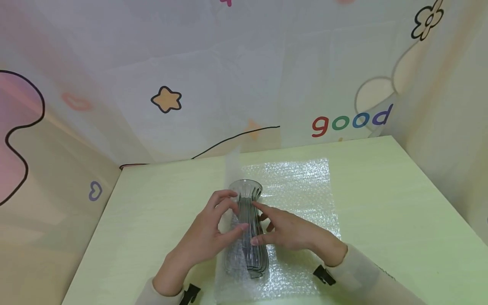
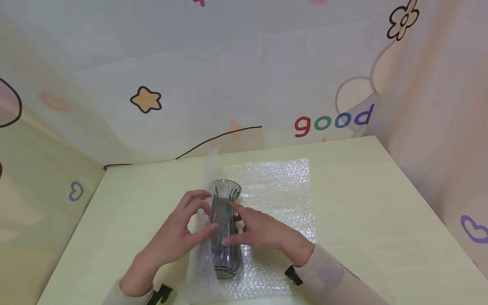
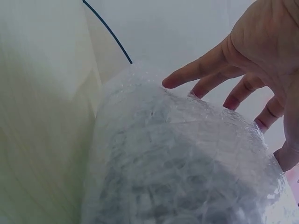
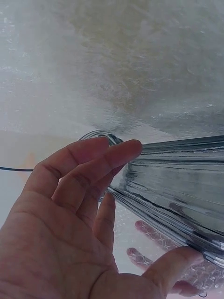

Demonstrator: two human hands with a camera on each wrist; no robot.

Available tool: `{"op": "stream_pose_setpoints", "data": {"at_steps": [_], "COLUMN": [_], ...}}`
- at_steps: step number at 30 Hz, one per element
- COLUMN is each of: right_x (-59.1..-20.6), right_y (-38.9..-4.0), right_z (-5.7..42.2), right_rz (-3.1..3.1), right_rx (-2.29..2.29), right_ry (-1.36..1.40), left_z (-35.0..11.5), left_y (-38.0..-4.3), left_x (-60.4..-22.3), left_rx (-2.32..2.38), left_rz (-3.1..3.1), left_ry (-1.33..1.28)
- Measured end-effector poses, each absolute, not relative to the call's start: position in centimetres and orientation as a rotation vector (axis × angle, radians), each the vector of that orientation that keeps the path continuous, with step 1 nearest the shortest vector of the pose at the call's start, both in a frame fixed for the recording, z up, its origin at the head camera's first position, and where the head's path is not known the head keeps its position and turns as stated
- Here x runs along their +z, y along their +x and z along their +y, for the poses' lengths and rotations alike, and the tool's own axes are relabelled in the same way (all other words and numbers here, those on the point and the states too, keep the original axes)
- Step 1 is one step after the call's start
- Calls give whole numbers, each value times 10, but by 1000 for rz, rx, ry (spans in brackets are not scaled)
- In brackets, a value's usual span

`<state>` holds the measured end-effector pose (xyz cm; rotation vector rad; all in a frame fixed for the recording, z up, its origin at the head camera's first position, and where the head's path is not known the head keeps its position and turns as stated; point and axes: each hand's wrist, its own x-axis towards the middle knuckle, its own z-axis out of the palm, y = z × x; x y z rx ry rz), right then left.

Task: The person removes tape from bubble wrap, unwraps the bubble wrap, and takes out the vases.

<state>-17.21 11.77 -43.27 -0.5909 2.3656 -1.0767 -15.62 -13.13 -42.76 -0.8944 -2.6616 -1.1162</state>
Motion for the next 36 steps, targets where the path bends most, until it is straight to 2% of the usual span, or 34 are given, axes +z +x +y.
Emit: {"op": "stream_pose_setpoints", "data": {"at_steps": [17,36], "right_x": [-434,-436], "right_y": [-174,-173], "right_z": [118,119], "right_rz": [2361,2360], "right_rx": [-1080,-1085], "right_ry": [-567,-571], "left_z": [-160,-203], "left_y": [-150,-149], "left_x": [-420,-420], "left_rx": [-1467,-1518], "left_rz": [-2678,-2682], "left_ry": [-768,-709]}}
